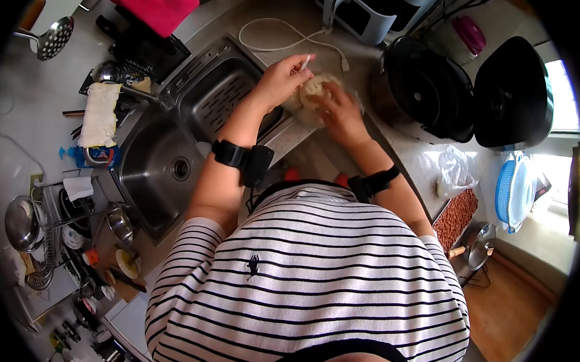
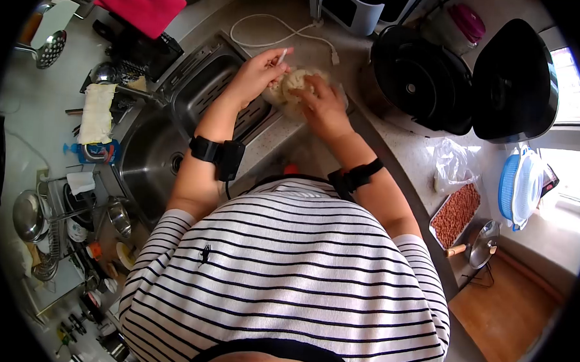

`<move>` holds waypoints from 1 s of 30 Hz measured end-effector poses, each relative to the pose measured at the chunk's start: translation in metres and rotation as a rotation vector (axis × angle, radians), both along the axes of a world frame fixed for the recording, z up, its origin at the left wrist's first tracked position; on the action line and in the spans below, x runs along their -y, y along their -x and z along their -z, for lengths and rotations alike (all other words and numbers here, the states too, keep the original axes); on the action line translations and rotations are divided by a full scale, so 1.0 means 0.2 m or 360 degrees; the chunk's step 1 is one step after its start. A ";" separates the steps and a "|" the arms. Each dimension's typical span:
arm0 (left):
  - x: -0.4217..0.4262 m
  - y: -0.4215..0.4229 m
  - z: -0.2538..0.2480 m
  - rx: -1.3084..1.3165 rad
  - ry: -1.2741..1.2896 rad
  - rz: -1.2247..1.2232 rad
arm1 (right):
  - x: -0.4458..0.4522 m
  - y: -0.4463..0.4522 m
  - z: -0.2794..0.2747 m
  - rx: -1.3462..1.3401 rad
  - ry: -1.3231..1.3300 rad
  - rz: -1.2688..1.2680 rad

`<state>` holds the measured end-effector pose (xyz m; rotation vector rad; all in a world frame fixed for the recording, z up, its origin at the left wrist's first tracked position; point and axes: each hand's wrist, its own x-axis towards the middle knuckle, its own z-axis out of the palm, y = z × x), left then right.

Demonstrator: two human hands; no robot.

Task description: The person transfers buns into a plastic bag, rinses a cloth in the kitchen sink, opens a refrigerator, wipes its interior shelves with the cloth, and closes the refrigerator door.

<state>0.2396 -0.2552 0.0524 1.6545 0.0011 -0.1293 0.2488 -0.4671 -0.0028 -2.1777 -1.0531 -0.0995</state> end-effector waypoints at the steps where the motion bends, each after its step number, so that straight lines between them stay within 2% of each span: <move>1: 0.00 0.01 0.01 0.0017 -0.0011 0.0024 | 0.03 0.01 -0.03 -0.0082 -0.0021 0.0043; 2: 0.00 0.00 0.03 0.0041 -0.0049 0.0040 | 0.07 0.02 -0.05 0.0073 -0.0066 0.0216; 5: 0.00 -0.02 0.06 0.0182 -0.0263 0.0090 | 0.15 0.03 -0.12 0.0188 0.0215 0.0721; 6: 0.01 -0.02 0.06 0.0198 -0.0323 0.0099 | 0.17 0.03 -0.05 0.0241 0.0301 0.0901; 8: 0.02 -0.01 0.03 0.0234 -0.0452 0.0109 | 0.31 -0.09 0.21 -0.1147 -0.0008 0.0784; 9: 0.01 -0.03 0.01 0.0147 -0.0349 0.0025 | 0.32 -0.11 0.20 -0.1832 -0.0184 0.0659; 11: 0.01 -0.04 -0.03 -0.0039 -0.0137 -0.0145 | 0.33 -0.09 0.21 -0.1968 -0.0679 0.0655; 13: 0.03 -0.07 -0.06 -0.0009 0.0102 -0.0221 | 0.28 -0.06 0.01 -0.2087 -0.1063 0.0696; 17: 0.11 -0.15 -0.09 0.0131 0.0237 -0.0167 | 0.23 -0.17 -0.12 -0.2086 -0.1327 0.0700; 18: 0.13 -0.14 -0.12 0.0137 0.0270 -0.0192 | 0.22 -0.18 -0.21 -0.2029 -0.1512 0.0634; 21: 0.17 -0.10 -0.15 0.0153 0.0327 -0.0272 | 0.25 -0.24 -0.31 -0.1907 -0.1519 0.0464; 24: 0.19 -0.09 -0.13 0.0108 0.0338 -0.0354 | 0.25 -0.24 -0.34 -0.1760 -0.1401 0.0524; 28: 0.17 -0.09 0.08 -0.0001 0.0129 -0.0388 | 0.31 -0.24 -0.17 -0.1470 -0.1021 0.0675; 30: 0.19 -0.13 0.05 -0.0009 0.0037 -0.0375 | 0.39 -0.20 -0.19 -0.1543 -0.0991 0.0502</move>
